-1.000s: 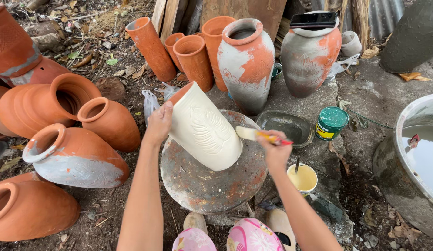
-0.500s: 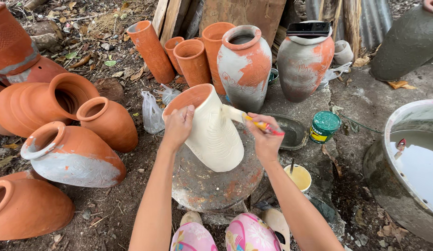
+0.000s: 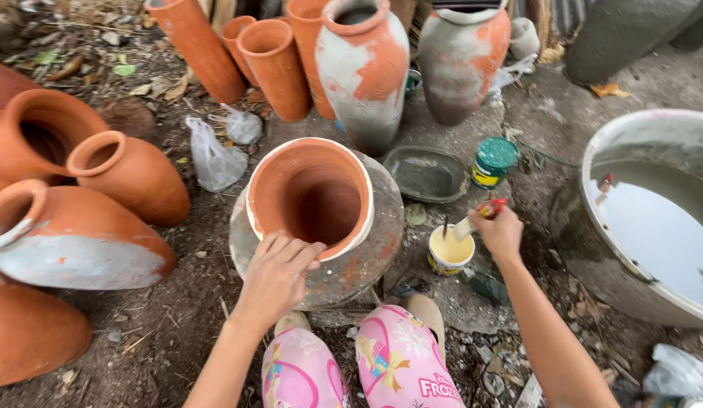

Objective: The person applies a white coating to the exterior and interior of a clay pot using a brush, rotating the pot on a stand to cover all sides.

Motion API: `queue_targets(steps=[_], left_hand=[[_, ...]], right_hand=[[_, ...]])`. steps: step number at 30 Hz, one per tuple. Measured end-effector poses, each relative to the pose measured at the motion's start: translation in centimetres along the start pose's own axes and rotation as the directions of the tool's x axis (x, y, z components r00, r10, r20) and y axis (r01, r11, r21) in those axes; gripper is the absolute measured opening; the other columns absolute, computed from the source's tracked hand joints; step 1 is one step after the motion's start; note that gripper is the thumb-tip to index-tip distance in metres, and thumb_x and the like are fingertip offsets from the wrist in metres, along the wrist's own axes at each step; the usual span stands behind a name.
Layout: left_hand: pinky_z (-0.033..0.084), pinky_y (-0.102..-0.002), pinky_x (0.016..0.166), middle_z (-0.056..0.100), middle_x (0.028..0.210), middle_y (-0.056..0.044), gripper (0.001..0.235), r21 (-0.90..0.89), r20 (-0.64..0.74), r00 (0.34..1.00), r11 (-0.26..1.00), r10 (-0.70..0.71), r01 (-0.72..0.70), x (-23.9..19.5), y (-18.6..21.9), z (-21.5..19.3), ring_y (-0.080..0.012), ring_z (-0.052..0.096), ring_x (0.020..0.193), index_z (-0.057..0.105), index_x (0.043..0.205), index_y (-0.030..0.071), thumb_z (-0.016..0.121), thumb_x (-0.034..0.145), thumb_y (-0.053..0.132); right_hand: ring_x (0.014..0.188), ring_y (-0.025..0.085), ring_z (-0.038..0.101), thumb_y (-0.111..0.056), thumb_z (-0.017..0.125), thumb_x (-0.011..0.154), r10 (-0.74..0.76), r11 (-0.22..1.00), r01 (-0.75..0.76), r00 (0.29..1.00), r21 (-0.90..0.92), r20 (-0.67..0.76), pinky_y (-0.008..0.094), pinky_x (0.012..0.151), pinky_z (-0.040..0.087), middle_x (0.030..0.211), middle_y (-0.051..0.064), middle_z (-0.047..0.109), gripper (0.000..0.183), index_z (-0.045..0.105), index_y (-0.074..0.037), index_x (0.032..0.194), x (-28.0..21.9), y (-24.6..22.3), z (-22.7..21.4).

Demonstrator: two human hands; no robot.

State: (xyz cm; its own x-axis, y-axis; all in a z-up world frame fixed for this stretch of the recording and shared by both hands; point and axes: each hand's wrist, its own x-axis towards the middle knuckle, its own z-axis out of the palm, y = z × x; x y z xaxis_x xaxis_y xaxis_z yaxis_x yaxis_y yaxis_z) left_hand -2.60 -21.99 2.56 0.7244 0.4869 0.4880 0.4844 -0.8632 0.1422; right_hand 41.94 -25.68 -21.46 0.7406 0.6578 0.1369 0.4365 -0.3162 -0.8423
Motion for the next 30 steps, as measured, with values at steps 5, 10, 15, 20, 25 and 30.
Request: queue_targets(steps=[5, 10, 15, 20, 25, 30], left_hand=[[0.04, -0.04, 0.079, 0.063, 0.083, -0.005, 0.022, 0.125, -0.087, 0.995, 0.992, 0.043, -0.031, 5.5, 4.4, 4.6, -0.0246, 0.058, 0.084, 0.07, 0.108, 0.006, 0.067, 0.088, 0.014], [0.038, -0.044, 0.079, 0.065, 0.082, -0.005, 0.003, 0.231, -0.108, 0.987, 0.963, -0.12, 0.142, 12.1, 2.7, 8.7, -0.0256, 0.06, 0.084, 0.066, 0.089, 0.013, 0.064, 0.089, 0.015], [0.035, -0.049, 0.076, 0.073, 0.084, -0.007, 0.012, 0.275, -0.218, 0.935, 0.902, -0.278, 0.332, 14.4, -6.0, 9.1, -0.0289, 0.068, 0.079, 0.072, 0.093, 0.016, 0.06, 0.095, 0.017], [0.035, -0.051, 0.075, 0.073, 0.082, -0.017, 0.026, 0.139, -0.154, 0.866, 0.857, -0.476, 0.496, 13.6, -11.3, 6.1, -0.0389, 0.067, 0.078, 0.073, 0.099, 0.01, 0.056, 0.107, 0.027], [0.037, -0.052, 0.073, 0.07, 0.078, -0.019, 0.03, 0.071, -0.118, 0.845, 0.844, -0.522, 0.531, 14.1, -12.1, 4.9, -0.0433, 0.065, 0.076, 0.073, 0.097, 0.009, 0.055, 0.107, 0.03], [0.04, -0.054, 0.078, 0.071, 0.077, -0.021, 0.032, -0.002, -0.06, 0.799, 0.801, -0.598, 0.599, 15.1, -13.0, 5.0, -0.0432, 0.066, 0.08, 0.071, 0.097, 0.005, 0.057, 0.105, 0.032]], right_hand=[[0.084, 0.032, 0.075, -0.03, 0.085, 0.079, 0.172, 0.961, -0.149, 0.981, -0.234, 0.084, 0.043, 0.08, 0.058, 0.089, 0.019, 0.076, 0.03, 0.078, -0.009, 0.098, 2.0, 9.5, 7.0], [0.085, 0.034, 0.072, -0.026, 0.085, 0.074, 0.153, 0.944, -0.084, 0.969, -0.318, 0.196, 0.045, 0.081, 0.057, 0.091, 0.02, 0.077, 0.029, 0.081, -0.01, 0.097, 0.5, 13.2, 9.8], [0.075, 0.025, 0.076, -0.016, 0.085, 0.078, 0.354, 0.934, -0.356, 0.924, -0.012, 0.144, 0.035, 0.067, 0.063, 0.088, 0.018, 0.076, 0.025, 0.076, 0.004, 0.089, 1.5, 13.1, 6.9], [0.074, 0.022, 0.075, -0.005, 0.082, 0.081, 0.498, 0.834, -0.5, 0.864, 0.233, 0.072, 0.032, 0.061, 0.065, 0.089, 0.014, 0.074, 0.018, 0.072, 0.009, 0.088, 1.6, 11.6, 2.0], [0.074, 0.02, 0.075, -0.004, 0.08, 0.084, 0.497, 0.827, -0.498, 0.864, 0.261, 0.075, 0.031, 0.063, 0.065, 0.091, 0.015, 0.074, 0.018, 0.071, 0.01, 0.091, 0.8, 9.1, -1.2], [0.077, 0.023, 0.075, -0.001, 0.079, 0.086, 0.415, 0.846, -0.409, 0.908, 0.343, 0.06, 0.032, 0.065, 0.063, 0.094, 0.016, 0.073, 0.016, 0.071, 0.011, 0.092, 0.7, 9.8, -2.1]])
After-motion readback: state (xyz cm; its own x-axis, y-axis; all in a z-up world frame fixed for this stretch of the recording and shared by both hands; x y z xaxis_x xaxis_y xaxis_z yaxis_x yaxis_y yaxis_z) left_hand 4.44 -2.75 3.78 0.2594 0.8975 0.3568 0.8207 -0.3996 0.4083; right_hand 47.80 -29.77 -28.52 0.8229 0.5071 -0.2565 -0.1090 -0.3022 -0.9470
